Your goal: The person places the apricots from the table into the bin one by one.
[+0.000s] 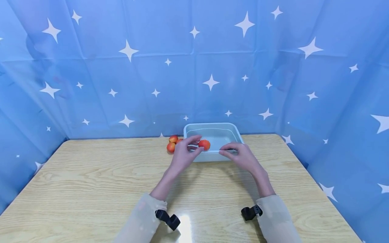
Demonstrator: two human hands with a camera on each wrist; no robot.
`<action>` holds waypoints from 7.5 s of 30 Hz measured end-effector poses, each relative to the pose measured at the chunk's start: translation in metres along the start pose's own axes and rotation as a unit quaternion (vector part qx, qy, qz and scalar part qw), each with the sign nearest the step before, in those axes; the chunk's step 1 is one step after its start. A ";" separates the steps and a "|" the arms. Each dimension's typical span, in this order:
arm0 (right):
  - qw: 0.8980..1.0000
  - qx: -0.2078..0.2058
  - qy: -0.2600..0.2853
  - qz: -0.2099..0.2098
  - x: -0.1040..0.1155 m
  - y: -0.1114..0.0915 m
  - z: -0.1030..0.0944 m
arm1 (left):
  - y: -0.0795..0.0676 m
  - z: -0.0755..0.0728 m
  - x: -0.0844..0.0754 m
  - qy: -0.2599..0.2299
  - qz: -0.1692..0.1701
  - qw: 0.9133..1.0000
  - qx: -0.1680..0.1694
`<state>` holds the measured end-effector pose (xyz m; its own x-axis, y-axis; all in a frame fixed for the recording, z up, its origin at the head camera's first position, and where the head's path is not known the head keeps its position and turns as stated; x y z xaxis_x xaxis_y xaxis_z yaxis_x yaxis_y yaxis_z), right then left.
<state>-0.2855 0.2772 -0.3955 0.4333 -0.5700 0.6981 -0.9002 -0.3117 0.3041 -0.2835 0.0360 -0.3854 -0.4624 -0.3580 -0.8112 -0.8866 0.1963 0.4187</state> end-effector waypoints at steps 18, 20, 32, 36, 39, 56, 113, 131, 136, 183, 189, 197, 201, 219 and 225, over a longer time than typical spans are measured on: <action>1.000 -0.004 -0.006 0.006 0.000 0.000 0.000 | -0.001 -0.006 -0.001 -0.012 0.031 0.999 -0.024; 1.000 -0.005 -0.006 0.005 0.000 0.000 0.000 | -0.001 -0.008 0.000 -0.015 0.037 0.999 -0.032; 1.000 -0.006 -0.006 0.004 0.000 -0.002 -0.001 | -0.002 -0.020 0.008 -0.037 0.044 0.997 -0.042; 1.000 -0.005 -0.003 0.001 -0.001 -0.002 -0.001 | -0.003 -0.025 0.013 -0.035 0.037 0.998 -0.036; 1.000 -0.005 -0.002 0.001 -0.001 -0.002 -0.001 | -0.005 -0.029 0.016 -0.026 0.029 0.999 -0.034; 1.000 -0.004 -0.004 0.001 -0.002 -0.001 0.000 | -0.008 -0.047 0.033 0.016 -0.006 1.000 -0.021; 1.000 -0.002 -0.006 0.000 0.002 0.000 -0.002 | -0.014 -0.052 0.071 0.130 -0.050 0.988 0.071; 1.000 -0.001 0.002 0.001 0.000 -0.001 0.000 | -0.015 -0.050 0.073 0.113 -0.049 0.984 0.125; 1.000 -0.001 0.003 0.003 0.000 -0.002 0.000 | -0.015 -0.051 0.074 0.098 -0.060 0.985 0.126; 1.000 -0.002 -0.002 0.010 0.001 -0.002 0.000 | -0.003 -0.069 0.050 -0.013 -0.087 0.996 0.024; 1.000 -0.001 -0.001 0.012 0.001 -0.002 0.000 | 0.000 -0.067 0.043 -0.027 -0.080 0.996 0.009; 1.000 -0.002 -0.002 0.012 0.000 -0.002 0.000 | 0.004 -0.064 0.033 -0.038 -0.068 0.997 0.002; 1.000 -0.002 -0.003 0.014 0.000 -0.001 0.000 | 0.006 -0.063 0.030 -0.052 -0.066 0.996 -0.001; 1.000 -0.002 -0.006 0.010 0.000 -0.001 0.000 | 0.014 -0.039 0.012 -0.038 -0.058 0.998 0.007; 1.000 -0.004 -0.005 0.008 0.000 -0.001 0.000 | 0.013 -0.032 0.007 -0.037 -0.052 0.998 0.007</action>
<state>-0.2849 0.2777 -0.3958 0.4199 -0.5822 0.6962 -0.9070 -0.2973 0.2984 -0.2984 0.0066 -0.3721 -0.3650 -0.3093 -0.8781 -0.9296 0.1734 0.3253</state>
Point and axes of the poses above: each hand's wrist, its own y-axis towards the middle knuckle, its own z-axis out of the palm, x = y × z, the point moved 2 cm from there along y, towards the middle knuckle, and after that the axes turned 6 degrees about y, right-handed, at the moved point
